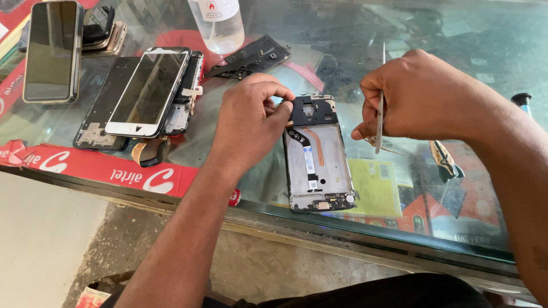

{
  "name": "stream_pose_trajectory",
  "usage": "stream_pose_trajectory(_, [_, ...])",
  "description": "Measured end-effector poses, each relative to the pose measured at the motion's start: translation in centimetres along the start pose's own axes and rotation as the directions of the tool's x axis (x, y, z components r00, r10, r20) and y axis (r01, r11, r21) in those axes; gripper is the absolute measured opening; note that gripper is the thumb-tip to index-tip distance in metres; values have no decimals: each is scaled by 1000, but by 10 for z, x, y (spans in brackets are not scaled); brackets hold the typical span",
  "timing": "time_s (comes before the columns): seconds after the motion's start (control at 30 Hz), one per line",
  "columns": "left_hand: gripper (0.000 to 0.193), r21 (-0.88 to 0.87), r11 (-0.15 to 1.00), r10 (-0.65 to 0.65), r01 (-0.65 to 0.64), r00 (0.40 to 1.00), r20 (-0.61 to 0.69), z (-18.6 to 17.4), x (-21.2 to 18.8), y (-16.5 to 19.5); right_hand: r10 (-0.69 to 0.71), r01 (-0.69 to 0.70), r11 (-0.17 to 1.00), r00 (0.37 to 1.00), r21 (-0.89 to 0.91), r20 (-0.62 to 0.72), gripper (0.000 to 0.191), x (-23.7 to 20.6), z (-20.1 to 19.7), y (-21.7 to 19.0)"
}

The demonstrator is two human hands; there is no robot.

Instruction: The person uses a metal spudger to carefully pry and detach a small black component from the upper section of a disassembled smartphone chassis. They then lift the component away and place it on the glass table.

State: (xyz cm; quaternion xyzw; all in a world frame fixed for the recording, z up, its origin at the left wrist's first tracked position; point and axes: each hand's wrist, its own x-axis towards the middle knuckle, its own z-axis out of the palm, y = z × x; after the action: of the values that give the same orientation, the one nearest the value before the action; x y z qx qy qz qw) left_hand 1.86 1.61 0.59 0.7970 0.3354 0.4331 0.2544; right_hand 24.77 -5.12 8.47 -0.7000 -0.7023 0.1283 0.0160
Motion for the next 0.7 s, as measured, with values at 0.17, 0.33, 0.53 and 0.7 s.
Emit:
stream_pose_trajectory(0.17, [10,14,1000,7,-7,1000,-22,1,0,-2,96,-86,970,995,-227,37,32,-8,-5,-17])
stream_pose_trajectory(0.33, [12,25,999,24,-23,999,-25,0,0,-2,118,-116,987,993,-108,21,17,-8,-5,-16])
stream_pose_trajectory(0.53, [16,28,999,39,-38,999,-36,0,-1,1,-108,225,897,947,381,-303,35,0,0,10])
stream_pose_trajectory(0.7, [17,79,993,95,-88,992,-80,0,-3,8,-181,429,596,895,679,-408,41,7,10,28])
